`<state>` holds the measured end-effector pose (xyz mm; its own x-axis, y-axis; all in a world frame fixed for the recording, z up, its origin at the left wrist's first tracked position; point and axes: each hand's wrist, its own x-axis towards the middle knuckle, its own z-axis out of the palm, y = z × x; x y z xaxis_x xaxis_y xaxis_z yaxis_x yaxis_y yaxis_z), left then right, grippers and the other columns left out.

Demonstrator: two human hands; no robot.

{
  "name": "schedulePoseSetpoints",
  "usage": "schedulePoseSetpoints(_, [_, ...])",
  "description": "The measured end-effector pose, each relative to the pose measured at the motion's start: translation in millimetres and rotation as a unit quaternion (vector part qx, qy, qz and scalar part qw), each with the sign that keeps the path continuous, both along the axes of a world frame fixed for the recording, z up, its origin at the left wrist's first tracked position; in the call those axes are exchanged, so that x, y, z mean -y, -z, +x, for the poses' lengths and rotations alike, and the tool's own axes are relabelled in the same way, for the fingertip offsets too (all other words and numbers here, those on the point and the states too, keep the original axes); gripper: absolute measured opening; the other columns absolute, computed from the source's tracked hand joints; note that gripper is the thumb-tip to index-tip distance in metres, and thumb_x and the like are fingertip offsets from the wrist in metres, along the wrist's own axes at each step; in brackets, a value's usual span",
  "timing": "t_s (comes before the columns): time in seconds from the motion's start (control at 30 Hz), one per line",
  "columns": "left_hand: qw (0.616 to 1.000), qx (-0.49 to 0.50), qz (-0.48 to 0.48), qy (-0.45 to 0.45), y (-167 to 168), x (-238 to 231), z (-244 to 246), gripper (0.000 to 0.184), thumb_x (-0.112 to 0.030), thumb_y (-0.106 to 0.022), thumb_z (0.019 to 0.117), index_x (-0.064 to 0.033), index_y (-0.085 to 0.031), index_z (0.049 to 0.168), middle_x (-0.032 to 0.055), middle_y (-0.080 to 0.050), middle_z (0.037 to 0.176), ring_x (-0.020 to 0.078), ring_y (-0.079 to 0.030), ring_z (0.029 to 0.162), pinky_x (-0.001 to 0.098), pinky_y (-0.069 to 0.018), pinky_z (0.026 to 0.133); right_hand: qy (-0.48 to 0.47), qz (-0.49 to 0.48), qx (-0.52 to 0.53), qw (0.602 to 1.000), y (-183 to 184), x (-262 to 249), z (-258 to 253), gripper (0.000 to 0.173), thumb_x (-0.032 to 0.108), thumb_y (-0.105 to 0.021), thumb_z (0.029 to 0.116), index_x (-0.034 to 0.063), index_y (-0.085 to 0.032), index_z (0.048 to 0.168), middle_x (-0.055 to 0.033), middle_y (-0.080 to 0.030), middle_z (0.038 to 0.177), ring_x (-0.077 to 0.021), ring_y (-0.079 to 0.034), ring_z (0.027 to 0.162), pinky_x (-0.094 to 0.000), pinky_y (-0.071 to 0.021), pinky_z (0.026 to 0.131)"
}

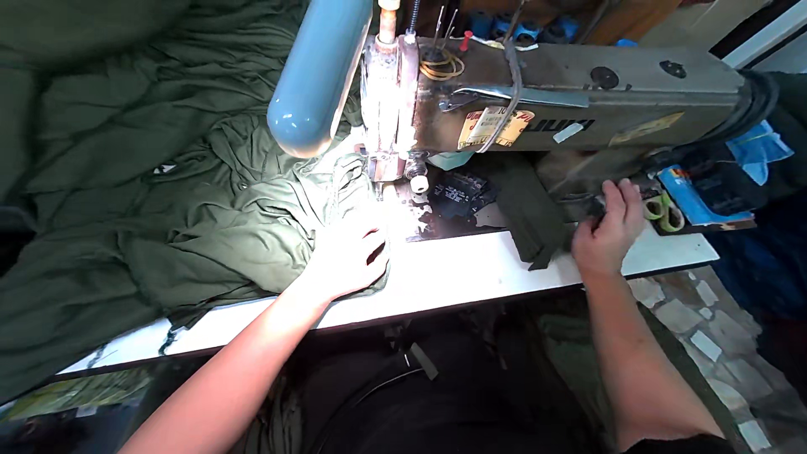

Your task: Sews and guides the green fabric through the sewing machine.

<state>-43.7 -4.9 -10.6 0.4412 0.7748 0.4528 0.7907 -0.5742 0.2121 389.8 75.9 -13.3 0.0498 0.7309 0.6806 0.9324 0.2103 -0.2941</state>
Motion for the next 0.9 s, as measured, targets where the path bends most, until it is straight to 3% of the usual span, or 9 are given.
schedulePoseSetpoints(0.1, [1.000, -0.001, 0.017, -0.001, -3, -10, -1, 0.037, -0.034, -0.055, 0.0908, -0.0062, -0.078, 0.098, 0.0140, -0.072, 0.113, 0.0354, -0.066, 0.111, 0.0553, -0.0522, 0.087, 0.004, 0.008, -0.002, 1.000, 7, 1, 0, 0.051, 0.004, -0.050, 0.0927, 0.0005, -0.056, 0.143, -0.0286, -0.045, 0.154, -0.0500, -0.035, 0.148, -0.0657, -0.0257, 0.118])
schedulePoseSetpoints(0.23, [1.000, -0.015, -0.012, -0.020, -5, -21, -4, 0.039, -0.036, -0.053, 0.0946, -0.0078, -0.079, 0.104, 0.0133, -0.073, 0.116, 0.0346, -0.068, 0.112, 0.0576, -0.0528, 0.091, -0.007, 0.000, -0.012, 1.000, 6, 2, -1, 0.050, 0.003, -0.048, 0.0943, -0.0018, -0.054, 0.144, -0.0286, -0.044, 0.155, -0.0494, -0.034, 0.148, -0.0653, -0.0266, 0.118])
schedulePoseSetpoints(0.5, [1.000, -0.005, 0.012, -0.004, -8, -45, -10, 0.040, -0.035, -0.050, 0.0980, -0.0063, -0.078, 0.097, 0.0146, -0.073, 0.106, 0.0347, -0.069, 0.104, 0.0554, -0.0544, 0.088, -0.008, 0.011, -0.009, 1.000, 9, 1, 1, 0.049, 0.002, -0.048, 0.0946, -0.0001, -0.055, 0.143, -0.0287, -0.045, 0.155, -0.0494, -0.036, 0.147, -0.0659, -0.0285, 0.116])
schedulePoseSetpoints(0.63, [0.999, -0.022, 0.012, -0.020, -8, -56, -14, 0.041, -0.035, -0.049, 0.0981, -0.0063, -0.078, 0.094, 0.0146, -0.074, 0.103, 0.0347, -0.072, 0.098, 0.0551, -0.0565, 0.078, -0.008, 0.013, -0.008, 1.000, 9, 1, 0, 0.048, 0.002, -0.048, 0.0950, -0.0009, -0.056, 0.142, -0.0294, -0.046, 0.153, -0.0501, -0.037, 0.147, -0.0648, -0.0292, 0.117])
schedulePoseSetpoints(0.8, [1.000, -0.006, -0.011, -0.027, -8, -66, -16, 0.043, -0.035, -0.049, 0.0996, -0.0027, -0.077, 0.096, 0.0174, -0.074, 0.104, 0.0371, -0.071, 0.103, 0.0567, -0.0543, 0.089, -0.008, 0.024, -0.011, 1.000, 9, 0, 1, 0.046, 0.001, -0.047, 0.0947, -0.0016, -0.058, 0.140, -0.0301, -0.048, 0.151, -0.0504, -0.039, 0.145, -0.0619, -0.0312, 0.117])
schedulePoseSetpoints(0.9, [0.998, -0.004, -0.028, -0.049, -10, -65, -14, 0.040, -0.033, -0.051, 0.0986, -0.0025, -0.078, 0.100, 0.0186, -0.074, 0.111, 0.0386, -0.069, 0.110, 0.0581, -0.0523, 0.093, 0.014, -0.033, 0.009, 0.999, 5, 4, -3, 0.040, -0.001, -0.050, 0.0940, -0.0045, -0.063, 0.131, -0.0344, -0.055, 0.140, -0.0534, -0.049, 0.134, -0.0622, -0.0384, 0.112])
